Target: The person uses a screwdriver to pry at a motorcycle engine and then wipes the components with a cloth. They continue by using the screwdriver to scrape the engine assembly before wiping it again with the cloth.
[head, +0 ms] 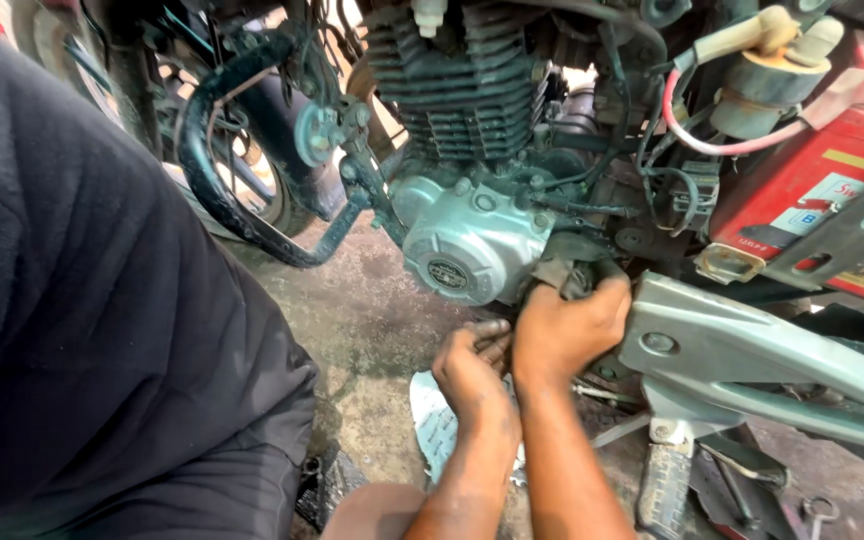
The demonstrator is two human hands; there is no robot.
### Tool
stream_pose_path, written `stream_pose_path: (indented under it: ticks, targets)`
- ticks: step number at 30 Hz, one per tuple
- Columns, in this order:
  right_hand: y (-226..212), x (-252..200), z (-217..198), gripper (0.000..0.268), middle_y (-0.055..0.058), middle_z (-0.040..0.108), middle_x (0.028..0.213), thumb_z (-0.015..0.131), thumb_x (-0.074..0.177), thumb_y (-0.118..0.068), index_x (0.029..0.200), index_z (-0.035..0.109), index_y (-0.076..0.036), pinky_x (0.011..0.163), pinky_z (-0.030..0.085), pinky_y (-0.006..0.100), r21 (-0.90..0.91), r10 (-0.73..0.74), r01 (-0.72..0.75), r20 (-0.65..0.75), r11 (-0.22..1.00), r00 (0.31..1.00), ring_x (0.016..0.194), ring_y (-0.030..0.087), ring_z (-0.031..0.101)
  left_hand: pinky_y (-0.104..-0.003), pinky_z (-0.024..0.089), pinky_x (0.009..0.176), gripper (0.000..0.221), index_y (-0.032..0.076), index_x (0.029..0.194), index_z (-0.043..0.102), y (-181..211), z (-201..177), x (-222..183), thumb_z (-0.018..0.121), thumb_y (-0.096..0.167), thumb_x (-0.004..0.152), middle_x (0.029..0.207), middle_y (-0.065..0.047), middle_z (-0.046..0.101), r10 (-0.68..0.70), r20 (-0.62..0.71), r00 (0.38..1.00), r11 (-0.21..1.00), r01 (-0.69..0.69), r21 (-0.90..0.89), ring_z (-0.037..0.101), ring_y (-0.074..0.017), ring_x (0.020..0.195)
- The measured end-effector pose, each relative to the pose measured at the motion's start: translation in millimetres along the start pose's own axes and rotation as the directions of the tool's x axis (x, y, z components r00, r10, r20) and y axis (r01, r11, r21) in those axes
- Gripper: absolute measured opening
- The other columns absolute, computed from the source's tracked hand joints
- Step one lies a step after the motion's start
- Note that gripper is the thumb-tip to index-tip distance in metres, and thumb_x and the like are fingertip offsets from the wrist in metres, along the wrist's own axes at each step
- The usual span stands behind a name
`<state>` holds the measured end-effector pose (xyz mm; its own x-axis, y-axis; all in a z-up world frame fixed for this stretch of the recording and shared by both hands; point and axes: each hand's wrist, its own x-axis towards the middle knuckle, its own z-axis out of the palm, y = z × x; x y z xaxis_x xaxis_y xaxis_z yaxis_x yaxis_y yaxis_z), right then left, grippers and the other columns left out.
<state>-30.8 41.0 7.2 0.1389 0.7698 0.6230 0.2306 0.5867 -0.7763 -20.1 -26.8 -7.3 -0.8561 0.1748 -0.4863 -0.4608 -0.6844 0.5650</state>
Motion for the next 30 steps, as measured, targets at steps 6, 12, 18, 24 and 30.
stream_pose_path:
  ticks: [6, 12, 18, 24, 30]
  targets:
    - [10.6, 11.2, -27.5, 0.046, 0.035, 0.064, 0.094, 0.076, 0.078, -0.01, 0.108, 0.053, 0.016, 0.08, 0.049, 0.056, -0.131, -0.069, 0.123, 0.353, 0.984, 0.933, 0.089, 0.053, 0.063, -0.037, 0.054, 0.079, 0.028, -0.007, 0.092, 0.065, 1.2, 2.5, -7.3, 0.05, 0.016, 0.089, 0.09, -0.018, 0.07, -0.088, -0.014, 0.996, 0.995, 0.089, 0.046, 0.068, -0.0273, 0.084]
    - [-1.4, 22.3, -16.9, 0.043, 0.037, 0.066, 0.084, 0.078, 0.089, -0.025, 0.096, 0.058, 0.012, 0.078, 0.052, 0.057, -0.262, 0.041, 0.095, 0.472, 0.96, 0.881, 0.081, 0.056, 0.066, -0.034, 0.052, 0.074, 0.026, -0.005, 0.09, 0.067, -1.7, 6.9, -8.4, 0.05, 0.014, 0.086, 0.087, -0.016, 0.07, -0.072, 0.04, 0.997, 0.988, 0.066, 0.142, 0.067, -0.0255, 0.08]
    - [12.1, 12.7, 1.0, 0.027, 0.039, 0.066, 0.084, 0.069, 0.078, -0.01, 0.091, 0.062, 0.013, 0.083, 0.053, 0.056, -0.367, 0.187, 0.018, 0.515, 0.93, 0.837, 0.085, 0.055, 0.067, -0.032, 0.053, 0.076, 0.025, -0.006, 0.09, 0.067, 2.4, 2.7, -2.3, 0.051, 0.014, 0.086, 0.087, -0.015, 0.07, -0.106, 0.011, 0.994, 0.989, 0.104, 0.105, 0.068, -0.0245, 0.082]
    - [51.9, 0.2, 20.4, 0.023, 0.038, 0.065, 0.084, 0.059, 0.095, -0.008, 0.09, 0.063, 0.014, 0.078, 0.052, 0.055, -0.173, 0.093, -0.014, 0.458, 0.985, 0.884, 0.087, 0.053, 0.068, -0.032, 0.053, 0.074, 0.025, -0.005, 0.09, 0.068, 8.7, -4.7, 9.8, 0.051, 0.014, 0.087, 0.085, -0.013, 0.071, -0.126, -0.03, 0.992, 0.984, 0.129, 0.12, 0.067, -0.0219, 0.079]
    - [94.6, -13.5, 28.3, 0.018, 0.018, 0.067, 0.077, 0.052, 0.095, -0.007, 0.09, 0.062, 0.007, 0.061, 0.048, 0.044, 0.205, 0.3, -0.482, 0.564, 0.852, 0.77, 0.074, 0.035, 0.063, -0.031, 0.053, 0.069, 0.024, -0.004, 0.089, 0.067, 13.6, -3.9, 4.6, 0.05, 0.014, 0.088, 0.085, -0.013, 0.071, -0.145, -0.048, 0.988, 0.983, 0.15, 0.104, 0.067, -0.0208, 0.076]
